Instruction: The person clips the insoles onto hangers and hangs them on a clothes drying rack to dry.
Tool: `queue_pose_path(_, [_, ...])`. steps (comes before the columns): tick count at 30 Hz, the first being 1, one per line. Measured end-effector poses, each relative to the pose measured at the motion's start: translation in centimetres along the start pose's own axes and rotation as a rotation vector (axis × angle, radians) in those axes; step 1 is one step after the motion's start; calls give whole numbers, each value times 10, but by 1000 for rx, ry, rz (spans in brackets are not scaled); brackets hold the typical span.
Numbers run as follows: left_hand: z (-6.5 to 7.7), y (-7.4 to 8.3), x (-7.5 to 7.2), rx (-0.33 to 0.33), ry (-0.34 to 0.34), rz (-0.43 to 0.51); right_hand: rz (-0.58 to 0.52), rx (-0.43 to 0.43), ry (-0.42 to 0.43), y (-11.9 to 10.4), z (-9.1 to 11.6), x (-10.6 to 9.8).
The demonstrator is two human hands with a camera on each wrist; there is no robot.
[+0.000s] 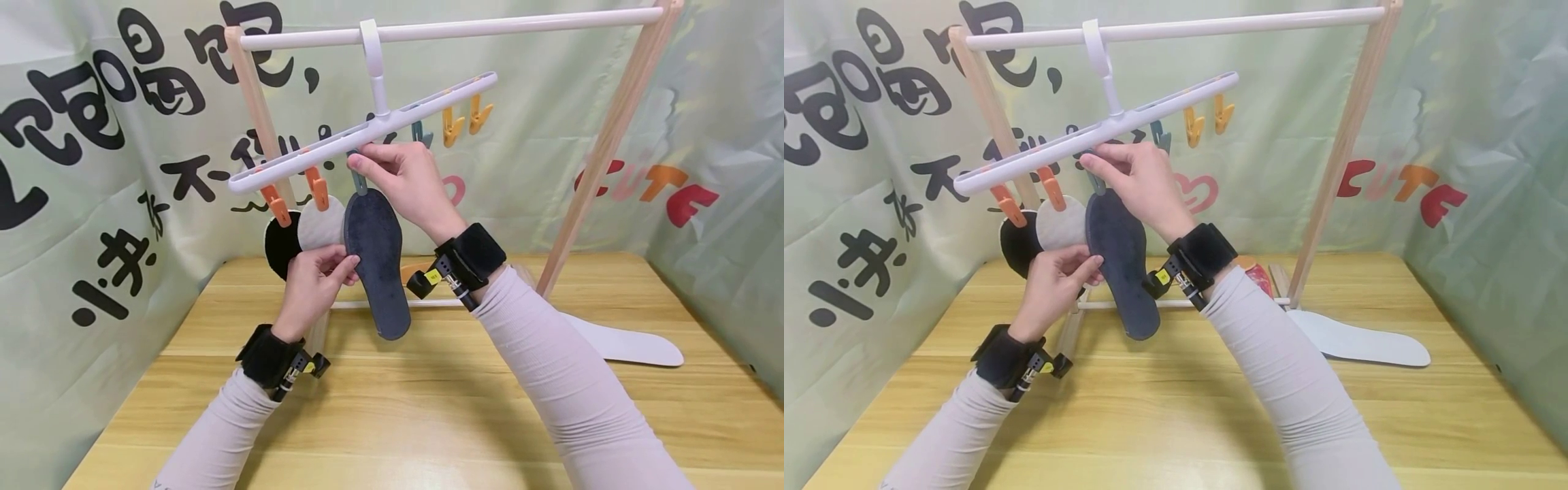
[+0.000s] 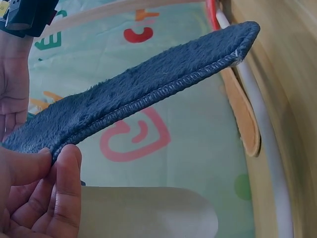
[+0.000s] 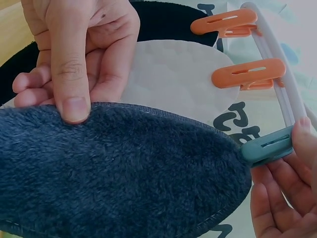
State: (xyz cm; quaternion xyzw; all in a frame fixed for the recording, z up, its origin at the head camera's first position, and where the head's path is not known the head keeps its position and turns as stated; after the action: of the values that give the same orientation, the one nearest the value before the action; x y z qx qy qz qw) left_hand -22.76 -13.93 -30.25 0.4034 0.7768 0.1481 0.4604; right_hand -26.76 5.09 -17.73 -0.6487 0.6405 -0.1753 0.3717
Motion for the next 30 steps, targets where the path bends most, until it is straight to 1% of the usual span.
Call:
queue_pose_path(7, [-2, 1, 0, 3, 8, 7, 1, -12, 15, 0, 0, 0])
queue_pose_path(18, [-4, 3, 0, -8, 25, 21, -5, 3, 31, 1, 0, 1])
queue_pose_path(26, [-7, 5, 0, 3, 48, 54, -6, -11, 48, 2, -1, 1])
queue_pose_path(30, [-8, 6, 1, 2, 51, 72, -5, 0, 50, 3, -2, 1])
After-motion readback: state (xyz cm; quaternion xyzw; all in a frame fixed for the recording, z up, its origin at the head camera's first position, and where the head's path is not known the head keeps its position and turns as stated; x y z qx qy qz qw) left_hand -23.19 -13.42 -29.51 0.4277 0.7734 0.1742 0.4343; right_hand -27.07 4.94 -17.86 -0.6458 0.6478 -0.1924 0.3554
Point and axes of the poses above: each hand's wrist, its own z-axis away from the middle knuckle, its own x-axis out of the palm, y = z × x, the point moved 2 cm from there along -z, towards the middle knuckle, and after that the axes turned 14 degrees about -z, right-handed, at the moved point
